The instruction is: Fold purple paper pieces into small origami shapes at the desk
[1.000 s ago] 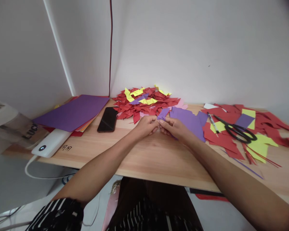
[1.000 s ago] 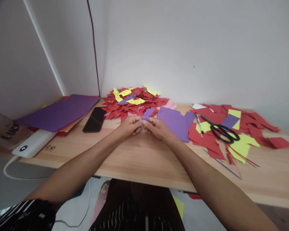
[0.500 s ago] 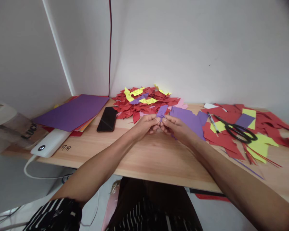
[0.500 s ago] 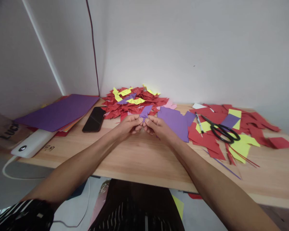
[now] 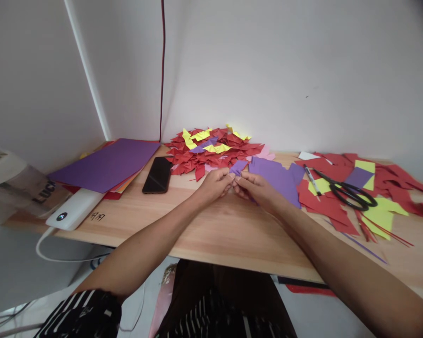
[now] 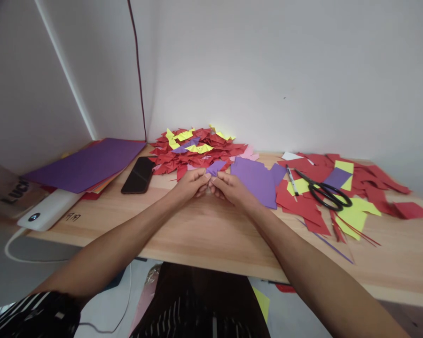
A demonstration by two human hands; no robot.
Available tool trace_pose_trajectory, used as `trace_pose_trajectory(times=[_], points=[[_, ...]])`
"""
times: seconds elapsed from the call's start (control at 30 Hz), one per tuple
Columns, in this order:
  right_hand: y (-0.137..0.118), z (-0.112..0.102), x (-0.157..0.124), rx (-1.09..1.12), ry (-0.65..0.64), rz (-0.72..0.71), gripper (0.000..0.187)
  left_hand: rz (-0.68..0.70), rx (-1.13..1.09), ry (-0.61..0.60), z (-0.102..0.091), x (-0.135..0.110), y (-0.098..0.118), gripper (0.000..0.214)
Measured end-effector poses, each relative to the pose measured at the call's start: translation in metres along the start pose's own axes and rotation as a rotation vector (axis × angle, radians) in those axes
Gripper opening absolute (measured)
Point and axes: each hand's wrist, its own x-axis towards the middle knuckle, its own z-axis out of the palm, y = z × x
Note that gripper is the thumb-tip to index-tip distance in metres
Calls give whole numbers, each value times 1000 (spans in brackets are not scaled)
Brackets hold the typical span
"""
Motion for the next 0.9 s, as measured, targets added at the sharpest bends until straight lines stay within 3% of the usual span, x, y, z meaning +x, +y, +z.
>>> trace_pose_trajectory(times=[0.3,0.6,0.9], points=[[-4,-1,-1,230,-71,68,36,-63,-231,-83,-5,1,4,26],[1,0,0,66,-13,31,40,-72,-194,-75,-3,2,-2,31],[-7,1,-2,220,-65,98,38,-103,-299,-89,-5,1,3,28]])
